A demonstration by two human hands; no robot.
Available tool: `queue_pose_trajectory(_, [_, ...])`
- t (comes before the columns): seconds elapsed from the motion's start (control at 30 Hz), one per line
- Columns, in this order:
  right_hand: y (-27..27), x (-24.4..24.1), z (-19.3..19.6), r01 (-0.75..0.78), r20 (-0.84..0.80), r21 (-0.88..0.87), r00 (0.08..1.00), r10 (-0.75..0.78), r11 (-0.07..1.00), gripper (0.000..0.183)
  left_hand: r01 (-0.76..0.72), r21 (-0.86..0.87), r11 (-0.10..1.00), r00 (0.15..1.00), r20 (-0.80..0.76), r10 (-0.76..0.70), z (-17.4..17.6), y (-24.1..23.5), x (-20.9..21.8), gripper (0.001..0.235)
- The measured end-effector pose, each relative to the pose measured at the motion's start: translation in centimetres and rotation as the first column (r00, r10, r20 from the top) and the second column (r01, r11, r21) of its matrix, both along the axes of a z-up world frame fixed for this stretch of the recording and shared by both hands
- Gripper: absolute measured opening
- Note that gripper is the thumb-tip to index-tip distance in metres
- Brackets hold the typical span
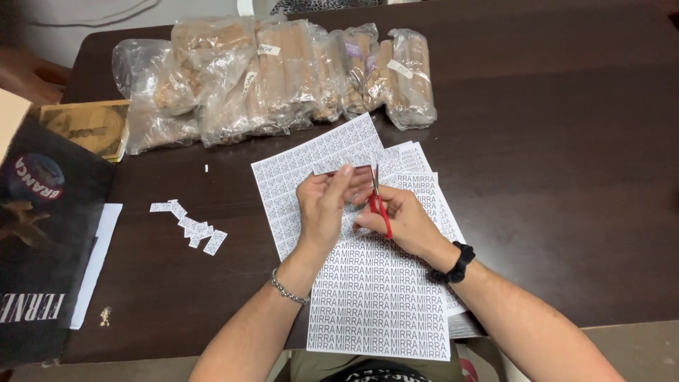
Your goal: Using scissors to cut printed paper sheets into individual labels on a workshop table.
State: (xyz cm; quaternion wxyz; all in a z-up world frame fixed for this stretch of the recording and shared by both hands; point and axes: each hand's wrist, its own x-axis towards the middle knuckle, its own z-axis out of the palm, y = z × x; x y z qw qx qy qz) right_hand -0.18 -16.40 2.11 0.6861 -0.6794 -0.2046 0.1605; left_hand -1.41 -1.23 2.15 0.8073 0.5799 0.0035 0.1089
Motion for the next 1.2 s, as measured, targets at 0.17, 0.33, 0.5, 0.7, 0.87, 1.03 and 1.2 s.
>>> queue_pose_trajectory(0.17, [-0.6, 0.8, -1.9, 0.015, -0.003, 0.013, 1.000, -0.015, 1.000, 0.023, -0.006, -0.081, 0.997, 1.000, -0.027, 0.003, 0.1, -1.0, -0.4, 0.042])
queue_pose_trajectory(0.33, [0.4, -0.5, 2.2, 0.033, 0.014, 0.033, 0.999, -0.033, 0.999, 0.021, 0.005, -0.077, 0.997, 1.000, -0.022, -0.007, -0.2, -0.9, -0.3, 0.044])
queue_pose_trajectory(0.5, [0.5, -0.5, 1.7, 0.051, -0.038, 0.103, 0.998, -0.047, 0.993, 0.017, 0.038, -0.047, 0.998, 0.999, 0.010, -0.038, -0.4, -0.8, -0.2, 0.047])
queue_pose_trajectory(0.7, [0.2, -0.3, 0.4, 0.059, -0.088, 0.110, 0.995, -0.049, 0.992, 0.016, 0.028, -0.098, 0.995, 1.000, -0.007, -0.029, -1.0, -0.8, -0.1, 0.039])
queue_pose_trajectory(0.87, [-0.2, 0.0, -1.2, 0.077, -0.085, 0.050, 0.994, -0.073, 0.996, 0.019, 0.029, -0.143, 0.989, 1.000, -0.003, -0.029, -1.6, -0.9, 0.0, 0.031])
queue_pose_trajectory(1.03, [-0.5, 0.3, -2.2, 0.076, -0.116, 0.065, 0.991, -0.069, 0.995, 0.023, 0.002, -0.200, 0.980, 1.000, -0.002, -0.003, -2.4, -1.2, 0.1, 0.028])
queue_pose_trajectory(1.2, [-0.3, 0.6, -0.5, 0.307, -0.041, 0.145, 0.952, -0.304, 0.941, 0.044, 0.031, 0.036, 0.999, 1.000, 0.002, -0.031, -2.8, -0.3, 0.6, 0.023])
